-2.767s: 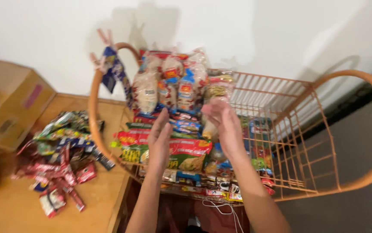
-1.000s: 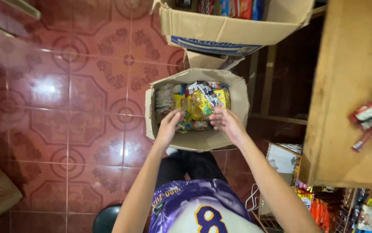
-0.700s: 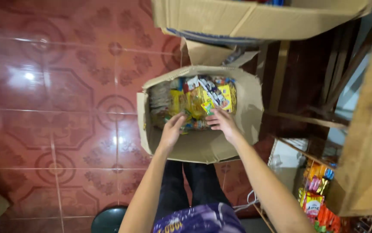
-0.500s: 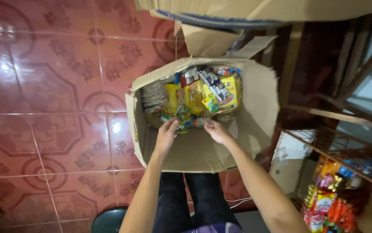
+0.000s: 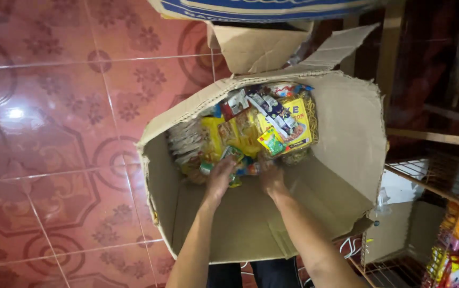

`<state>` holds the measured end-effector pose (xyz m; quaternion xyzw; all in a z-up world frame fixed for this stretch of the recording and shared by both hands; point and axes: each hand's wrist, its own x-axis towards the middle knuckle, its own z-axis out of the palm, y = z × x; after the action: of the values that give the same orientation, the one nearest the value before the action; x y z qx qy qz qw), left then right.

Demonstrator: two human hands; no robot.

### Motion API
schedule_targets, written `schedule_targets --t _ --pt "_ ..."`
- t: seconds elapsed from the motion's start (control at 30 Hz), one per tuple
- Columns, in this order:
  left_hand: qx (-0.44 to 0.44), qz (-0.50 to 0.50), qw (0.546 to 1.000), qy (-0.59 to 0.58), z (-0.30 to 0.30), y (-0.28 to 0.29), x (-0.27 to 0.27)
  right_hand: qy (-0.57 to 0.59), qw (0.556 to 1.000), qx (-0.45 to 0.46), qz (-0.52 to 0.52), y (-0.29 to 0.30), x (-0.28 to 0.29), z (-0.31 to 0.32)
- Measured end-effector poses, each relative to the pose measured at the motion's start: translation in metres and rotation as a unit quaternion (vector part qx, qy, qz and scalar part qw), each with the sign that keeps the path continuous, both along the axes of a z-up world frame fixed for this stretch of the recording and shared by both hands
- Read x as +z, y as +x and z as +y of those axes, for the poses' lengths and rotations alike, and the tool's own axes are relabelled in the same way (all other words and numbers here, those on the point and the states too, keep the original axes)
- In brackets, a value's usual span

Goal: Organizing and restocking various snack bags and coffee packets into a wire cart from cardboard boxes.

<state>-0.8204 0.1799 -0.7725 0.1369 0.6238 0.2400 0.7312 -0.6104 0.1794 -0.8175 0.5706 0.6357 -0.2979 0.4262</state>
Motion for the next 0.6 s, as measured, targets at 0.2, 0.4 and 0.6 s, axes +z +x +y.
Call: schedule_targets --t 0.2,0.4,0.6 --pt "0.005 0.031 0.999 0.010 -0.025 -0.001 -0.021 0.013 0.988 0.128 0.081 0.026 -0.019 -0.028" --pt "-0.017 0.076 0.985 0.157 -0.018 0.000 -0.002 -0.032 0.835 -0.350 0.424 0.007 0.064 0.016" --pt "0.027 0.011 0.998 0.058 0.012 0.001 0.017 -0.084 0.742 -0.381 0.545 -0.009 0.090 0.079"
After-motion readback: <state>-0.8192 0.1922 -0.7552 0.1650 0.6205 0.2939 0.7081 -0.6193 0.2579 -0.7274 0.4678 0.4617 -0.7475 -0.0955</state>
